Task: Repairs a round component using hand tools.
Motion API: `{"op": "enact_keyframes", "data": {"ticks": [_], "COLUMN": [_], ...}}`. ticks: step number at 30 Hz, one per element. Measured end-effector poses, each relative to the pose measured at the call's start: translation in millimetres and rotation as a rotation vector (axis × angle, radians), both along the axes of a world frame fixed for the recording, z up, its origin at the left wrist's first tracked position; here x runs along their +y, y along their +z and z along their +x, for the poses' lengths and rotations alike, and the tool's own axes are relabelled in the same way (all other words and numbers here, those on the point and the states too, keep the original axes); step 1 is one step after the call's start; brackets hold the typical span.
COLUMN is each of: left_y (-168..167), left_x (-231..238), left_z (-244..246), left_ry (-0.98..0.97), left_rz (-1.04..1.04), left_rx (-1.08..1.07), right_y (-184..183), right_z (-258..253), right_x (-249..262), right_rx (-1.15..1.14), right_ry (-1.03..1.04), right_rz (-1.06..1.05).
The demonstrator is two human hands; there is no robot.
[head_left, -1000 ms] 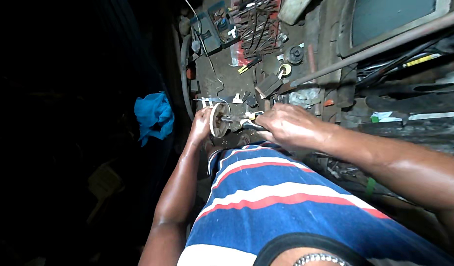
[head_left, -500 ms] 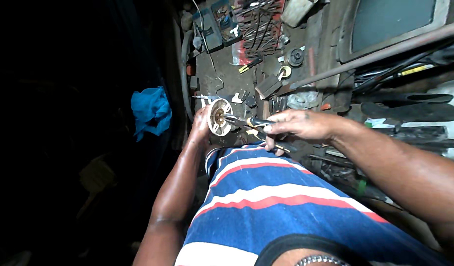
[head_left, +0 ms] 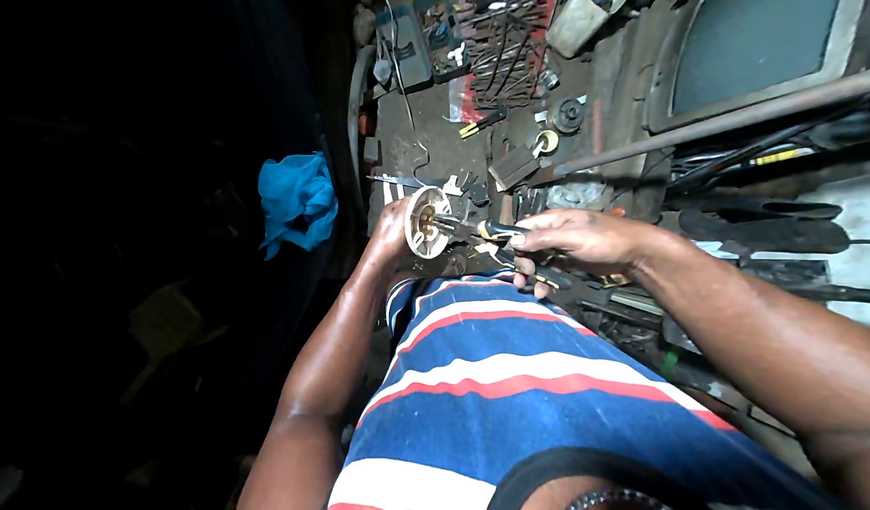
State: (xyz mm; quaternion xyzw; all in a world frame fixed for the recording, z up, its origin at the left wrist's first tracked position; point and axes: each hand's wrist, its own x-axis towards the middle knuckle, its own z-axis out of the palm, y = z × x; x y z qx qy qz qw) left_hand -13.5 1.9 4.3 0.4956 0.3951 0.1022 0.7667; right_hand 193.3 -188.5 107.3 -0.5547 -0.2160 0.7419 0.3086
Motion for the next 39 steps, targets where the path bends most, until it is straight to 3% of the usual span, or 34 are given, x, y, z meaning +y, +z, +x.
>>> {"op": "enact_keyframes", "data": {"ticks": [8,11,15,17,21,28,32,39], "left_y": [3,5,-4,-2,-5,-20,-13,-9], "left_x": [3,4,8,10,10,8,7,7], "left_z": [0,1,0,0,-1,-10,-7,-2], "left_ry": [-0.087,-0.127,-0.178,-0.201,-0.243,-0.233,-0.189,-0.174], "left_rz": [0.010,-0.017,-0.070,-0.063,-0.075,-0.013,-0.044,-0.140], "left_rx": [0.029,0.108,0.129,0.169,0.157,-0.316,-0.264,0.012], "right_y": [-4,4,-3,-12,-7,-5,1,10], "right_z": [-3,-10,-26,-26,-17,-6,-9,-13], "right_x": [0,4,1,-4,-2,-9,-5,3], "right_rx": [-0.128,-0.538,-1.188,-1.287,-1.035,-0.573,-0.597,-0.772], "right_ry": [0.018,0.228,0.605,0.645,0.552,0.173,0.203,0.361], "right_rz": [0.027,0.022,0.323,0.436,0.226,0.060,0.055,0.097]}}
